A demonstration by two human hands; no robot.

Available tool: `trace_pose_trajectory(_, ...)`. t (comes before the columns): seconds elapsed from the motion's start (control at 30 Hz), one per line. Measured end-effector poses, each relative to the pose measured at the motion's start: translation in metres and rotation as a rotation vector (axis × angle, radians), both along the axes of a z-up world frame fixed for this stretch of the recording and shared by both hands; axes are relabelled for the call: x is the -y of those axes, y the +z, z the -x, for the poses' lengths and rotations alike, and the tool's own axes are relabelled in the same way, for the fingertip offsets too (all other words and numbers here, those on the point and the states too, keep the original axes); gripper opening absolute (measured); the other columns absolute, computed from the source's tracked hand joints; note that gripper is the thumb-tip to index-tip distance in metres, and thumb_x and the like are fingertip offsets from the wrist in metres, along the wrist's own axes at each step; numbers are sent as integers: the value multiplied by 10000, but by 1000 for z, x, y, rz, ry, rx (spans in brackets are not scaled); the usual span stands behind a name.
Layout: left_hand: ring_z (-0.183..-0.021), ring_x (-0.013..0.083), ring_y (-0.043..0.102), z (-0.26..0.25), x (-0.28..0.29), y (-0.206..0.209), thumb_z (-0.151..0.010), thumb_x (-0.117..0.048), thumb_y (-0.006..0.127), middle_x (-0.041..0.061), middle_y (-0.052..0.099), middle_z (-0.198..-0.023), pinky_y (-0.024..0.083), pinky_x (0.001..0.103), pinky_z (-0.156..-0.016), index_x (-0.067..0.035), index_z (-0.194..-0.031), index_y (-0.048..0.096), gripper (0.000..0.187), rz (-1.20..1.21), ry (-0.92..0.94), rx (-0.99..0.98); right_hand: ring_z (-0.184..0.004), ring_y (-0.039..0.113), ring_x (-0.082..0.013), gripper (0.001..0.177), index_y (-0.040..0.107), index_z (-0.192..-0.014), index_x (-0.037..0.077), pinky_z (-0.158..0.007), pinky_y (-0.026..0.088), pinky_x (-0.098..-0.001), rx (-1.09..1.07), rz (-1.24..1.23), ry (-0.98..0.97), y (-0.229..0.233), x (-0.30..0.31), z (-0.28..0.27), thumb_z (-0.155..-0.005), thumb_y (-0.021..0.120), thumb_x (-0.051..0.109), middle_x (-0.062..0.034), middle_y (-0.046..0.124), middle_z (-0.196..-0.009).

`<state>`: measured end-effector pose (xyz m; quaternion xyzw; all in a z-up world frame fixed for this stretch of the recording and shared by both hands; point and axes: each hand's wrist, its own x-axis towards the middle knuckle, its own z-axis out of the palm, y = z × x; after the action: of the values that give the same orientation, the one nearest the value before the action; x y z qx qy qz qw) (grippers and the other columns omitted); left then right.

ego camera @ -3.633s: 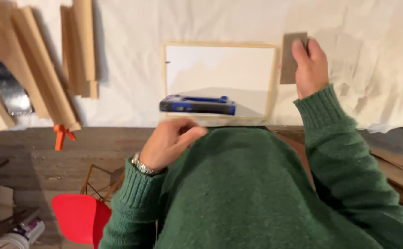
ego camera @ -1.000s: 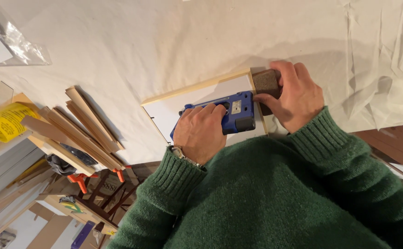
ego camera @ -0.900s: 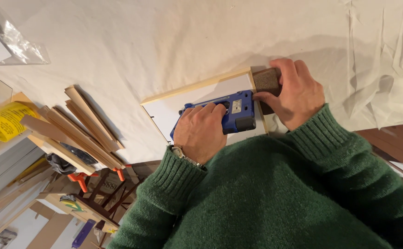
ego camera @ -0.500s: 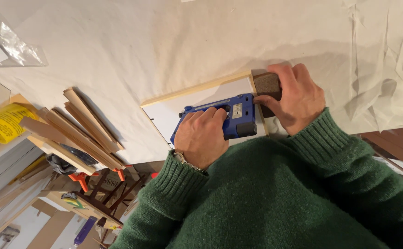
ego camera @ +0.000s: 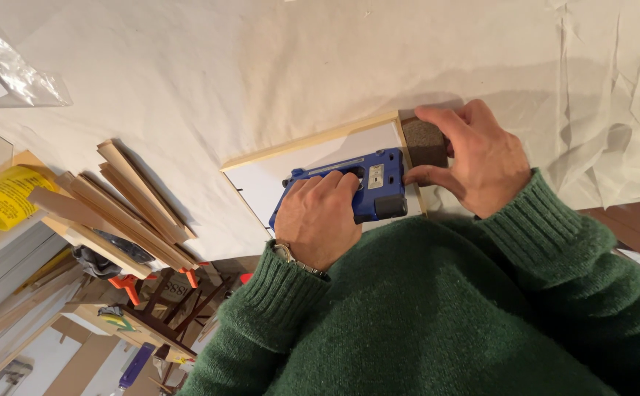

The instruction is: Placing artwork into wooden frames and securing the backing using a staple gun.

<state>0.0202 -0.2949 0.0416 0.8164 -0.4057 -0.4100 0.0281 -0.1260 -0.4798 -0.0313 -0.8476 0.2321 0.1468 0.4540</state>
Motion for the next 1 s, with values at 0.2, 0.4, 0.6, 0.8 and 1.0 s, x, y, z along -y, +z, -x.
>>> trace_pose_trajectory(0.2, -816, 285, 700, 1, 1, 1, -751, -136, 716, 86, 704, -849, 540, 428, -803, -61, -952, 711, 214, 18, -5, 14, -836, 680, -321, 854, 590, -1408, 119, -710, 580, -434, -7, -8, 18, 0, 0, 0, -725, 810, 581, -174, 610, -1109)
trace_pose_trajectory(0.4, -809, 277, 705, 1, 1, 0, -752, -153, 719, 81, 709, -845, 539, 426, -790, -66, -936, 709, 204, 27, 2, 23, -871, 675, -330, 852, 587, -1422, 117, -737, 577, -442, -1, 28, 13, 2, -4, 0, -739, 814, 571, -171, 609, -1115)
trace_pose_trajectory(0.6, -808, 277, 706, 0, 2, 1, -755, -162, 719, 87, 714, -849, 538, 430, -781, -66, -922, 707, 193, 24, 21, 11, -887, 669, -338, 848, 584, -1425, 116, -742, 566, -446, -10, 36, 13, 3, -4, 0, -734, 833, 539, -167, 606, -1112)
trace_pose_trajectory(0.8, -754, 273, 702, -1, 6, 3, -763, -194, 709, 80, 710, -793, 528, 438, -734, -60, -909, 704, 198, -86, 23, -18, -889, 664, -338, 846, 579, -1422, 115, -736, 560, -450, -12, 29, 7, 3, -5, 1, -728, 842, 522, -162, 607, -1112)
trace_pose_trajectory(1.0, -760, 285, 694, 2, 0, 2, -786, -203, 687, 80, 701, -787, 532, 446, -727, -66, -869, 687, 161, 18, 41, 29, -903, 656, -332, 823, 574, -1409, 123, -755, 558, -448, -2, 16, 5, 5, 0, -3, -733, 850, 503, -156, 593, -1113)
